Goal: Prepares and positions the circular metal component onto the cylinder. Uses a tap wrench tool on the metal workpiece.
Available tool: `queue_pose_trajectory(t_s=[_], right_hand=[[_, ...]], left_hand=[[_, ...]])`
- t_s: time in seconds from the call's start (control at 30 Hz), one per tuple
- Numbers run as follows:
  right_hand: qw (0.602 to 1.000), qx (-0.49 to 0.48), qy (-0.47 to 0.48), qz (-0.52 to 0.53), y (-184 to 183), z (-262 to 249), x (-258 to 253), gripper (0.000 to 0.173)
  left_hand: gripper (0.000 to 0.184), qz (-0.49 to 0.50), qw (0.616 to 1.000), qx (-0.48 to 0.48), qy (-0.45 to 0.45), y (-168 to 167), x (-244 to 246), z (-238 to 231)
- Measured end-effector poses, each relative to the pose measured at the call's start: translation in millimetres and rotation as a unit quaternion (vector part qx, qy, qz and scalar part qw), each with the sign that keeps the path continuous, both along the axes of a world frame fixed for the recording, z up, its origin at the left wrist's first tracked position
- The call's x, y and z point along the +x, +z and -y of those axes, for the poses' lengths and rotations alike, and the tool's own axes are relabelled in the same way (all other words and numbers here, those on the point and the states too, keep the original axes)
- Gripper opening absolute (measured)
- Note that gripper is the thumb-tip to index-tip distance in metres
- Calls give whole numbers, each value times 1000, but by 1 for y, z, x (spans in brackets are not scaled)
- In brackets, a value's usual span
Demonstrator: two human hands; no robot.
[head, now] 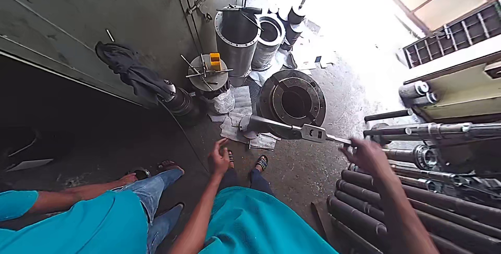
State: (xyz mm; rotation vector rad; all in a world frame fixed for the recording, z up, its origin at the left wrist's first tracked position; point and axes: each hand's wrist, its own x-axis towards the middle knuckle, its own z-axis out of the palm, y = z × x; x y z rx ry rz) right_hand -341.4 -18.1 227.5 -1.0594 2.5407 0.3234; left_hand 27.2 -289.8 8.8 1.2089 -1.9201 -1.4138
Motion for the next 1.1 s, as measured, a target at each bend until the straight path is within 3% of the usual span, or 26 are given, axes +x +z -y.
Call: queue_pose_trajectory(t_s=[0.1,0.17,0.23,0.3,0.37,0.47,0.57,0.63,0.7,0.77,0.87,0.9,0.97,1.03,1.1], right_hand=[[980,43,-82,173,16,-3,99,51],[959,67,-28,273,23,40,149,64],[930,15,98,353,26,102,160,64],[912,-40,188,362,23,167,149,56],[923,-66,230,301,8,214,127,42],[963,-92,185,171,8,235,70,32],[986,-121,104,46,21,208,3,30],[997,-47,68,0,24,168,-39,40],[998,51,10,-20,19,113,-52,60],[995,67,-74,30,31,62,-22,66],[936,39,-169,306,36,21,65,58],[907,2,-137,397,30,28,96,55],[874,-107,50,472,13,78,152,46],[891,-204,228,336,11,164,171,36],[946,-157,265,102,14,238,139,39]], left_hand=[[38,83,992,89,28,-30,44,9],[35,159,977,138,17,-48,66,12],[35,184,959,215,-8,-69,76,14],[36,181,930,319,-19,-88,82,8],[36,215,903,371,2,-101,96,3],[35,254,883,392,42,-117,121,-9],[34,245,870,416,100,-119,141,-25],[34,227,864,430,130,-121,148,-31],[33,213,862,437,142,-119,154,-38],[33,193,865,437,153,-117,154,-38],[35,181,866,434,171,-119,166,-48],[36,182,866,434,166,-122,165,-49],[36,204,860,439,159,-126,170,-52],[35,231,852,446,148,-127,171,-51],[34,234,852,444,151,-125,165,-46]])
